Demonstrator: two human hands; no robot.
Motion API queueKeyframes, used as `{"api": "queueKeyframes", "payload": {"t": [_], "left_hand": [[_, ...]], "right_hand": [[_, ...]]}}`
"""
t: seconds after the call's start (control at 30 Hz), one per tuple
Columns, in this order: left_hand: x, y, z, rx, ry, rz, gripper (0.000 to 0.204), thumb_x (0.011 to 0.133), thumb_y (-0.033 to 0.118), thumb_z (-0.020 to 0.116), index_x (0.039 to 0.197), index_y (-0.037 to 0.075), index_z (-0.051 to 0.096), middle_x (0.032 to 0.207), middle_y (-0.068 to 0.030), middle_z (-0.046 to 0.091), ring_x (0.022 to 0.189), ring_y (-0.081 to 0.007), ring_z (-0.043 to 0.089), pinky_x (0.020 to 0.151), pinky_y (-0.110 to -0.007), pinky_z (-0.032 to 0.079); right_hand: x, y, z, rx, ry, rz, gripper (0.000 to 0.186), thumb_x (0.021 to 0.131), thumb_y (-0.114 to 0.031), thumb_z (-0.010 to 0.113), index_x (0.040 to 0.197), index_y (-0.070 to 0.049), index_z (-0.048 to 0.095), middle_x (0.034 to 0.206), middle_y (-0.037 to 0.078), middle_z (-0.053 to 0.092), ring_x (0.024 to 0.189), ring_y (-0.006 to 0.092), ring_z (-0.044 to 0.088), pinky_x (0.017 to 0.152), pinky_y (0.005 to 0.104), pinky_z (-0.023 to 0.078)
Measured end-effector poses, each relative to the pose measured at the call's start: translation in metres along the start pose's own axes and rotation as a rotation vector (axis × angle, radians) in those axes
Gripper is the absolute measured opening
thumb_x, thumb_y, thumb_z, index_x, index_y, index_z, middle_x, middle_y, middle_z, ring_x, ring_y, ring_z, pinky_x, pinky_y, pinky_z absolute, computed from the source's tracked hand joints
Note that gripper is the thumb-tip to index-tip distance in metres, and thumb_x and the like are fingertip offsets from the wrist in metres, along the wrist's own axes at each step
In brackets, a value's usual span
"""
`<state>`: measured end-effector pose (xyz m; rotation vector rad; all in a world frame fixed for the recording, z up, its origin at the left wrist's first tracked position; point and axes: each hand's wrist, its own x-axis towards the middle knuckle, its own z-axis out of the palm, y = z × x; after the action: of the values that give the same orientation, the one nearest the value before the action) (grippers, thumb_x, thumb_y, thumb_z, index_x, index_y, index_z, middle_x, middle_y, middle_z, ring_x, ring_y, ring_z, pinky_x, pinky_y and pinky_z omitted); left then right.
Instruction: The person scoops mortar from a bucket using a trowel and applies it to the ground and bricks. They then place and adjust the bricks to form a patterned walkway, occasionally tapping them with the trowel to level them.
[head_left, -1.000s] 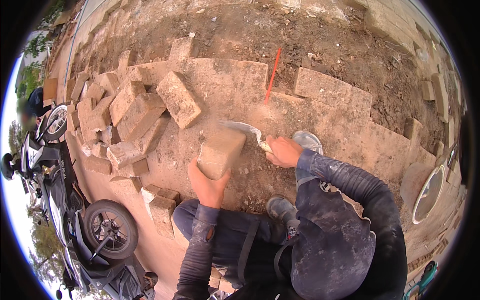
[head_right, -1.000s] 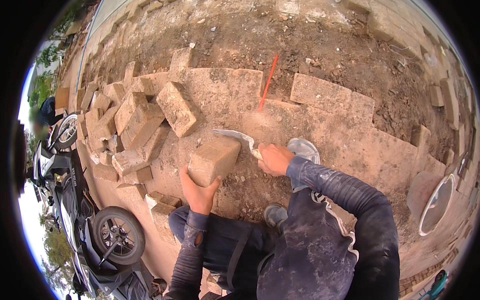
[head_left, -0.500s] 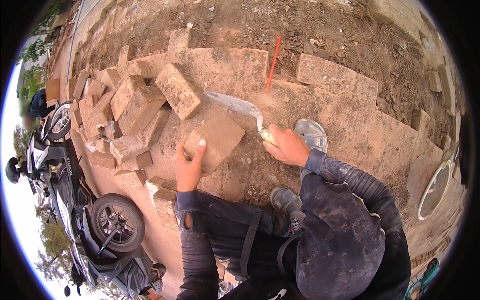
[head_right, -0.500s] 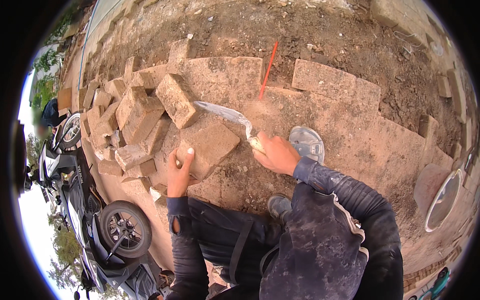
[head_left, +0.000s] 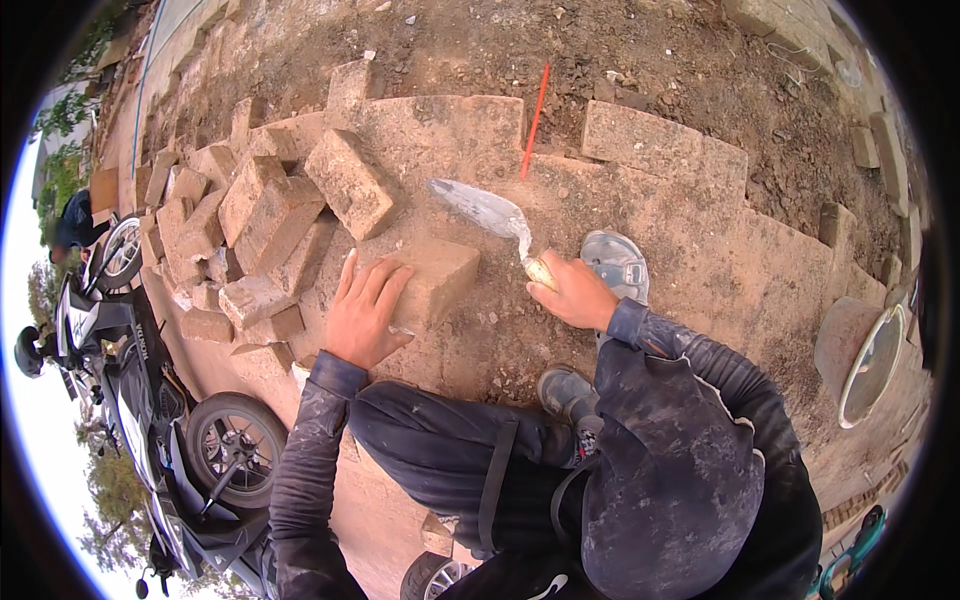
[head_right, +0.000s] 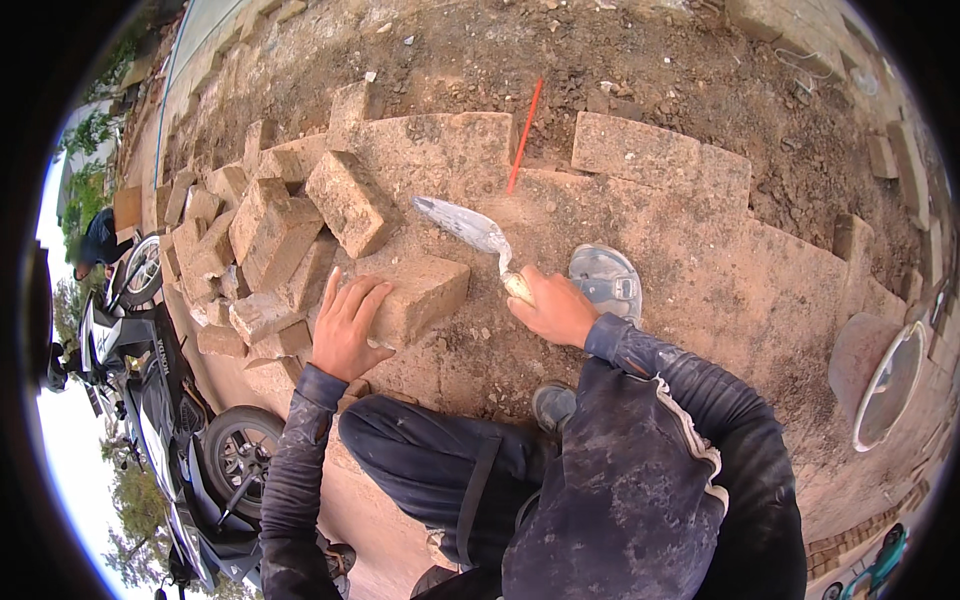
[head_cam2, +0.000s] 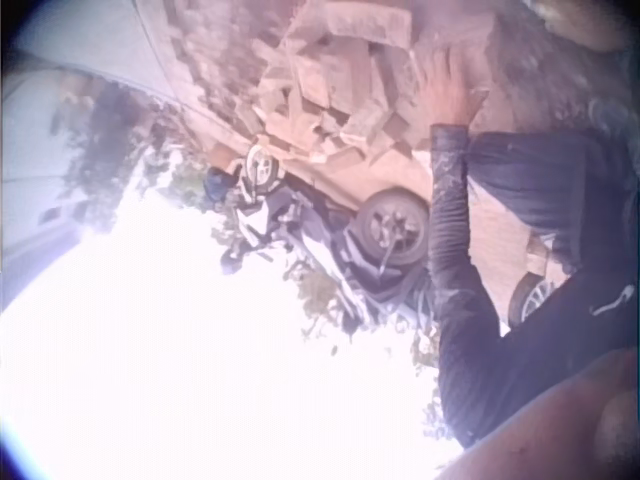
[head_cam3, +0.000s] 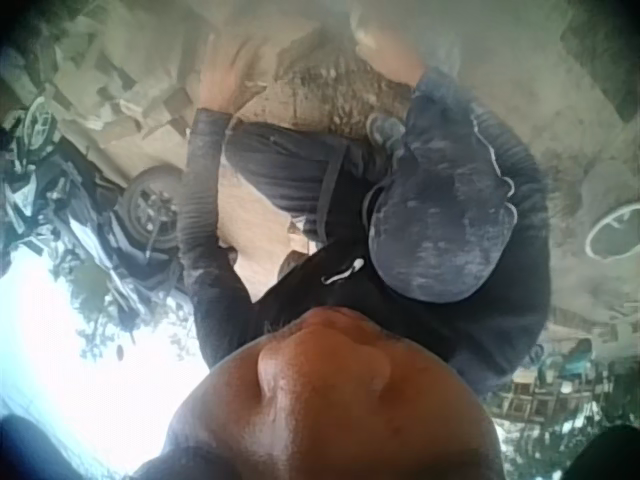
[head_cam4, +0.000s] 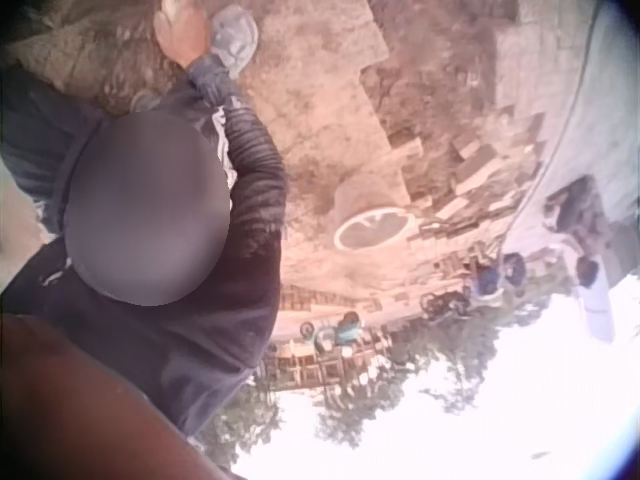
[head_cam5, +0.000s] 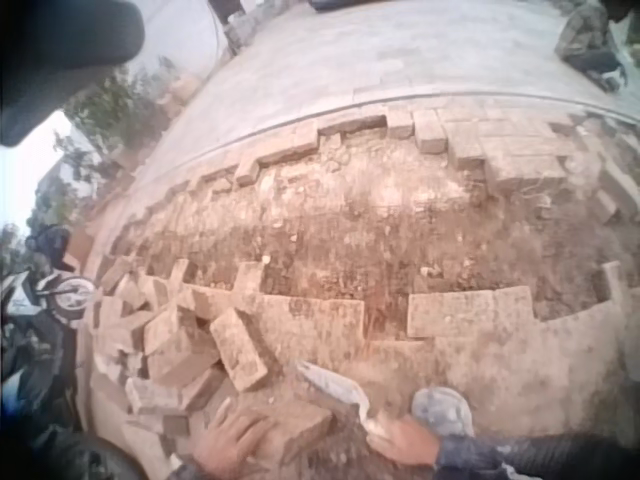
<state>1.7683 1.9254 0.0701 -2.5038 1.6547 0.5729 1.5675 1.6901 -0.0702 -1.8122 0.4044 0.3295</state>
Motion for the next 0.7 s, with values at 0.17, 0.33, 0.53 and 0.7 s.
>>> {"api": "queueKeyframes", "payload": {"t": [0.17,0.33,0.53,0.7], "left_hand": [[0.01,0.036,0.028,-0.121,0.313,-0.483,0.085,0.055,0.034,0.091,0.126,0.004,0.055,0.113,-0.0155,0.057,0.109,-0.0376,0.054,0.103,-0.049,0.039],[0.014,0.057,0.077,-0.301,0.635,-0.826,0.085,0.066,0.041,0.09,0.124,-0.006,0.05,0.109,-0.0202,0.054,0.106,-0.0388,0.053,0.093,-0.048,0.043],[0.014,0.069,0.075,-0.454,0.657,-0.869,0.086,0.069,0.04,0.089,0.127,-0.008,0.047,0.114,-0.0225,0.054,0.11,-0.0388,0.054,0.096,-0.047,0.044],[0.011,0.072,0.08,-0.436,0.666,-0.886,0.085,0.069,0.04,0.089,0.127,-0.007,0.048,0.116,-0.0229,0.054,0.11,-0.0382,0.055,0.096,-0.047,0.044]], "right_hand": [[0.001,0.0,-0.002,-0.016,0.039,-0.034,0.038,0.094,-0.033,0.063,0.105,0.002,0.052,0.072,0.028,0.062,0.069,0.0469,0.063,0.062,0.0525,0.046],[-0.002,-0.039,-0.02,-0.035,-0.025,-0.163,0.036,0.092,-0.031,0.064,0.103,0.0,0.052,0.073,0.027,0.064,0.071,0.0477,0.064,0.063,0.0533,0.05],[-0.013,-0.063,-0.033,-0.09,-0.093,-0.31,0.034,0.09,-0.029,0.066,0.103,-0.001,0.05,0.07,0.024,0.064,0.069,0.0446,0.065,0.06,0.0507,0.05],[0.001,-0.046,-0.018,-0.314,-0.178,-0.258,0.035,0.086,-0.028,0.067,0.102,-0.001,0.052,0.072,0.025,0.064,0.072,0.0452,0.066,0.064,0.0523,0.052]]}}
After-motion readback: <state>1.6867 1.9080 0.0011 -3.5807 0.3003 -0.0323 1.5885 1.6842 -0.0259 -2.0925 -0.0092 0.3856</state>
